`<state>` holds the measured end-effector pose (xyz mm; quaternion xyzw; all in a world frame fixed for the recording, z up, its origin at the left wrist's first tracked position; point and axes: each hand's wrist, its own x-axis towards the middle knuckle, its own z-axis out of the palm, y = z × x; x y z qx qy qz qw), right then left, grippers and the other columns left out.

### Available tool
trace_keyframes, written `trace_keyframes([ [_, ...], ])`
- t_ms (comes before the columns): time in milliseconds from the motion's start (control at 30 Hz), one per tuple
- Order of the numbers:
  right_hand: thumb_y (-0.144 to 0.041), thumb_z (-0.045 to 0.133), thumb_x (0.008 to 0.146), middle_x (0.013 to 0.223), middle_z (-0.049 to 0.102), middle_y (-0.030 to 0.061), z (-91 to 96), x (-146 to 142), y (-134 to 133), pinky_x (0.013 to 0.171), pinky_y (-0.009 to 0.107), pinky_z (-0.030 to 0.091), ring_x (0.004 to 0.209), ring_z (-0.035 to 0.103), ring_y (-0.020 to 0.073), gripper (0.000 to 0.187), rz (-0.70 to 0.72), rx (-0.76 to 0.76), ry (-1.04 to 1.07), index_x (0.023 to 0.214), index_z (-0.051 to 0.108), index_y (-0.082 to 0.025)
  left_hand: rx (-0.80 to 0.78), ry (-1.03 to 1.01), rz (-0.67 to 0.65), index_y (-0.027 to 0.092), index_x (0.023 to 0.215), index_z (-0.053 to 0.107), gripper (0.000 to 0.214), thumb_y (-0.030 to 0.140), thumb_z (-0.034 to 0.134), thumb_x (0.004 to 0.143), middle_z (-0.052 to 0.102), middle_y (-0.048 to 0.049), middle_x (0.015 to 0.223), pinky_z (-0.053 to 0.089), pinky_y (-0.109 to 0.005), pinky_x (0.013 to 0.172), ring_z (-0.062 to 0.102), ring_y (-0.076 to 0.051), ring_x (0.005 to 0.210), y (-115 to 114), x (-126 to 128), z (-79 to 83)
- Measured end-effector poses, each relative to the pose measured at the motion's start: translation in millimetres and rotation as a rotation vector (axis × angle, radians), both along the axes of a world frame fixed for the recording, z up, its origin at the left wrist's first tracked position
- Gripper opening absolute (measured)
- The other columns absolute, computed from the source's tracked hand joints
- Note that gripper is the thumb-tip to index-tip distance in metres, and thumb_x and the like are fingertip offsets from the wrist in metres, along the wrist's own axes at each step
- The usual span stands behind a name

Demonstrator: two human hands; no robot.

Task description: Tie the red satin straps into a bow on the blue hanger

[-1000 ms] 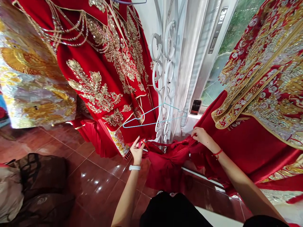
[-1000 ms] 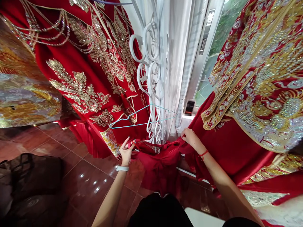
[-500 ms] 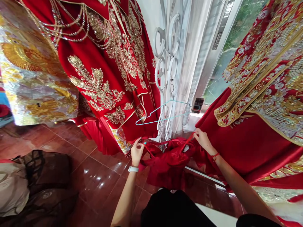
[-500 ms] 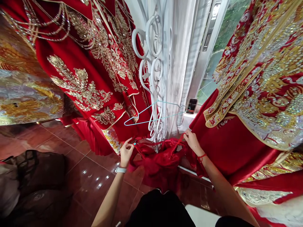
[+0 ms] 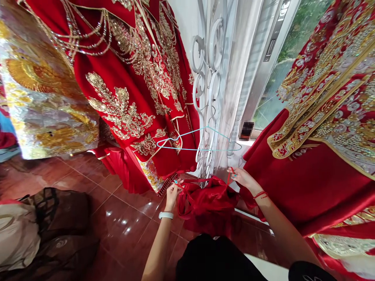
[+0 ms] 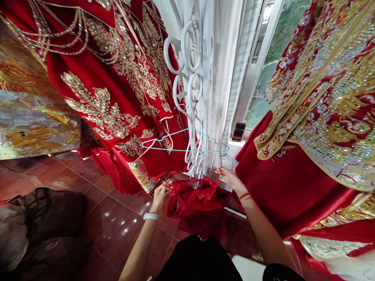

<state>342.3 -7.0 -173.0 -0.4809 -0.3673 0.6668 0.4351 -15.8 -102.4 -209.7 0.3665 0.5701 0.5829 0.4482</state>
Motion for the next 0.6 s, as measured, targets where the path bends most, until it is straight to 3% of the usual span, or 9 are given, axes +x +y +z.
trace_keyframes([
  [133, -0.022, 0.078, 0.066, 0.113, 0.075, 0.0078, 9.0, -29, -2, 0.048, 0.020, 0.048, 0.064, 0.060, 0.0104, 0.029, -0.033, 0.143, 0.226, 0.094, 0.074, -0.023, 0.081, 0.076, -0.005, 0.012, 0.090, 0.077, 0.056, 0.063, 0.076, 0.067, 0.073, -0.0207, 0.118, 0.055, -0.041, 0.092, 0.068, -0.031, 0.114, 7, -12, 26.0],
  [233, -0.020, 0.078, 0.069, 0.125, 0.071, 0.0052, 23.1, -57, 5, 0.054, 0.018, 0.053, 0.089, 0.069, 0.0147, 0.034, -0.006, 0.162, 0.314, 0.102, 0.074, -0.026, 0.146, 0.106, 0.000, 0.011, 0.109, 0.075, 0.062, 0.054, 0.080, 0.065, 0.071, -0.0199, 0.123, 0.054, -0.045, 0.099, 0.066, -0.032, 0.118, 15, -19, 50.0],
  [367, -0.021, 0.078, 0.071, 0.127, 0.070, 0.0055, 39.7, -82, 18, 0.063, 0.019, 0.059, 0.119, 0.064, 0.0212, 0.037, -0.010, 0.220, 0.376, 0.107, 0.073, -0.026, 0.184, 0.153, 0.028, 0.009, 0.113, 0.074, 0.061, 0.045, 0.082, 0.064, 0.071, -0.0198, 0.122, 0.055, -0.046, 0.099, 0.068, -0.032, 0.115, 26, -20, 73.9],
  [500, -0.020, 0.079, 0.070, 0.128, 0.070, 0.0041, 46.2, -91, 25, 0.066, 0.020, 0.060, 0.122, 0.064, 0.0217, 0.049, -0.098, 0.231, 0.395, 0.116, 0.069, -0.029, 0.214, 0.204, 0.105, 0.008, 0.108, 0.075, 0.056, 0.040, 0.083, 0.063, 0.073, -0.0186, 0.118, 0.052, -0.047, 0.105, 0.069, -0.031, 0.113, 34, -22, 87.2],
  [600, -0.021, 0.079, 0.071, 0.128, 0.069, 0.0011, 49.7, -96, 26, 0.068, 0.020, 0.060, 0.126, 0.061, 0.0213, 0.047, -0.158, 0.266, 0.440, 0.115, 0.068, -0.031, 0.213, 0.203, 0.096, 0.008, 0.109, 0.075, 0.059, 0.043, 0.084, 0.062, 0.073, -0.0180, 0.119, 0.051, -0.048, 0.106, 0.069, -0.032, 0.114, 39, -26, 94.9],
])
